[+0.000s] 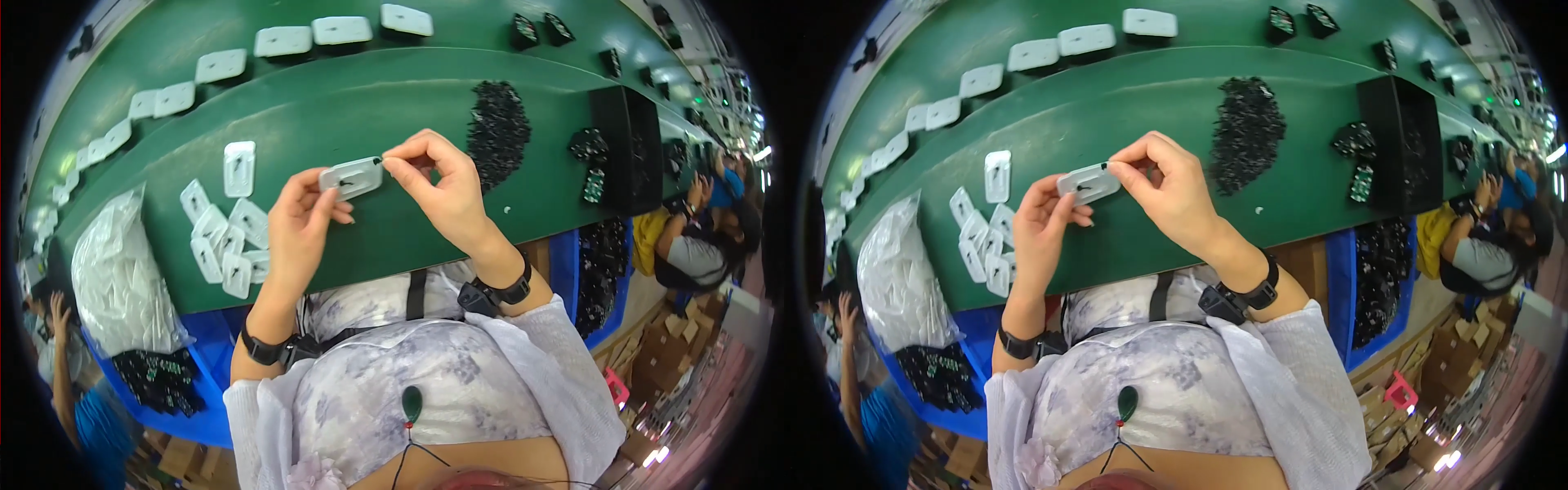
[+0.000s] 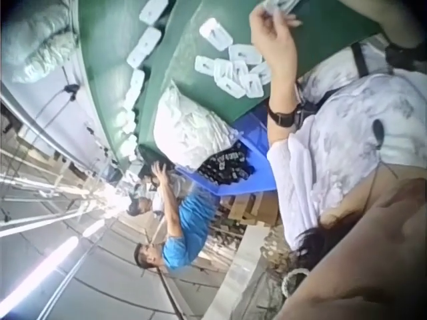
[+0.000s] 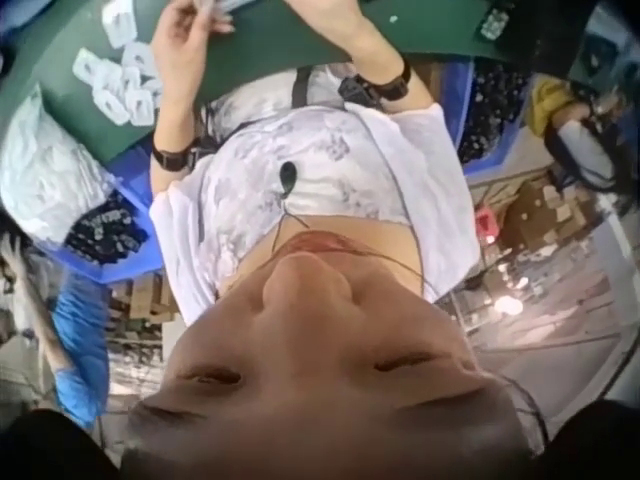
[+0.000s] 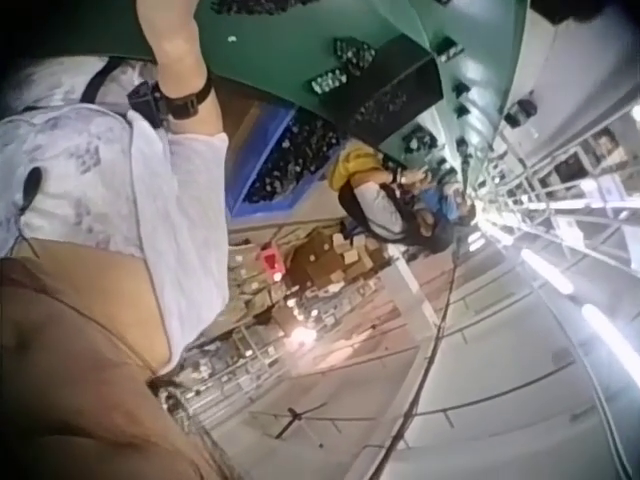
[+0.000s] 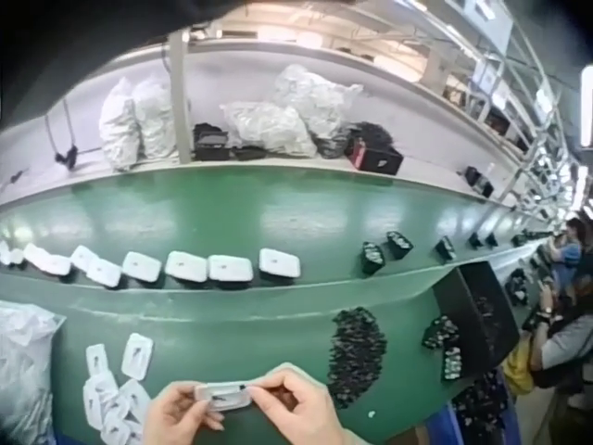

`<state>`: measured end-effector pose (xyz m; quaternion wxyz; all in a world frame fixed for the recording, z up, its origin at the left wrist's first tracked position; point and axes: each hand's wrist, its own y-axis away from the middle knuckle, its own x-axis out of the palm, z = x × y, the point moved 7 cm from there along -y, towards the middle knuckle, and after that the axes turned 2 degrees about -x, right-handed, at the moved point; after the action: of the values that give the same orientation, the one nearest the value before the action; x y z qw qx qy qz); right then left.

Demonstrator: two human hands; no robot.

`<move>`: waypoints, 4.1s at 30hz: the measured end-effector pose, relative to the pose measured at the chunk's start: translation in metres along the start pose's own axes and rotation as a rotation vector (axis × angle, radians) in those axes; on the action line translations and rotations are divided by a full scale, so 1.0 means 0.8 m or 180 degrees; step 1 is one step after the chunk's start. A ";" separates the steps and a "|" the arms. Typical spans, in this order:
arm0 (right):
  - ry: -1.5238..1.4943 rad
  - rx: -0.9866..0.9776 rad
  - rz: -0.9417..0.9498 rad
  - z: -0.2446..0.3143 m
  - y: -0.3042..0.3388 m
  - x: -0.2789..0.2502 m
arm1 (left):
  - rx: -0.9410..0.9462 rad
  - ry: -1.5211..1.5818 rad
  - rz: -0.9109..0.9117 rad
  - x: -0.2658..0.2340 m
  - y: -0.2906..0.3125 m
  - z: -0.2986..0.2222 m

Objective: The person picks up a black housing, inserts a circuit board, and presses a white cover onto the assembly before placing it on the workbench. They then pick up a small black component, insert it into a white base, and set it aside.

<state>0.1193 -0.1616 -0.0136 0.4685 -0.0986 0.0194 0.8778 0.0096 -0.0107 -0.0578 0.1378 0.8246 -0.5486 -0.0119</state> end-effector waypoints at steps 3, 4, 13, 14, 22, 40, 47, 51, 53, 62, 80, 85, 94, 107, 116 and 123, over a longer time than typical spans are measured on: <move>0.0130 0.0065 -0.0153 -0.002 -0.007 -0.027 | -0.0192 0.0062 0.0121 -0.001 -0.002 0.003; -0.0052 0.0095 -0.0266 -0.005 -0.009 -0.035 | -0.0228 0.0104 0.0109 -0.003 -0.002 0.006; -0.0152 0.0364 -0.0356 -0.024 -0.003 -0.060 | -0.0355 -0.0849 0.0329 0.013 -0.008 0.014; -0.0130 0.0429 -0.0301 -0.030 -0.003 -0.058 | -0.0367 -0.0865 0.0247 0.011 -0.008 0.013; 0.0037 0.0476 -0.0081 -0.035 -0.002 -0.045 | 0.0158 -0.1558 -0.0029 -0.014 -0.024 -0.015; 0.4532 -0.0598 -0.1511 -0.025 -0.185 -0.228 | 0.1502 -0.4098 -0.0536 0.019 -0.009 -0.052; 0.3593 -0.0798 -0.1005 -0.071 -0.202 -0.244 | 0.1444 -0.3864 -0.0550 0.008 -0.010 -0.047; 0.3413 -0.0865 -0.1045 -0.075 -0.199 -0.244 | 0.1406 -0.3829 -0.0527 0.009 -0.010 -0.047; 0.3486 -0.0836 -0.1045 -0.073 -0.199 -0.243 | 0.1434 -0.3852 -0.0513 0.010 -0.009 -0.048; 0.4172 -0.0495 -0.0456 -0.070 -0.221 -0.222 | 0.1443 -0.3909 -0.0518 0.010 -0.009 -0.047; 0.0740 0.0555 -0.0052 -0.056 -0.176 -0.134 | 0.1630 -0.4148 -0.0697 0.017 -0.006 -0.038; 0.2632 -0.0424 -0.0082 -0.027 -0.173 -0.126 | 0.1719 -0.4035 -0.0731 0.011 -0.015 -0.037; 0.3051 -0.1178 0.0780 0.005 -0.103 -0.059 | 0.1847 -0.3616 -0.0270 0.011 -0.044 -0.049; 0.2153 -0.1962 0.1942 0.027 -0.066 0.059 | 0.1911 -0.3159 0.0021 -0.013 -0.026 -0.036; 0.2453 -0.2150 0.1366 0.015 -0.053 0.059 | 0.2057 -0.3918 0.0014 0.001 -0.019 -0.038; 0.1185 -0.0835 0.1672 0.007 -0.102 0.044 | 0.1992 -0.4376 -0.0379 0.023 -0.044 -0.050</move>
<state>0.1667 -0.0866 -0.0103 0.1983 -0.3080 0.0163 0.9304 0.0552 -0.0059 -0.0257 -0.4766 0.6603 -0.4433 -0.3745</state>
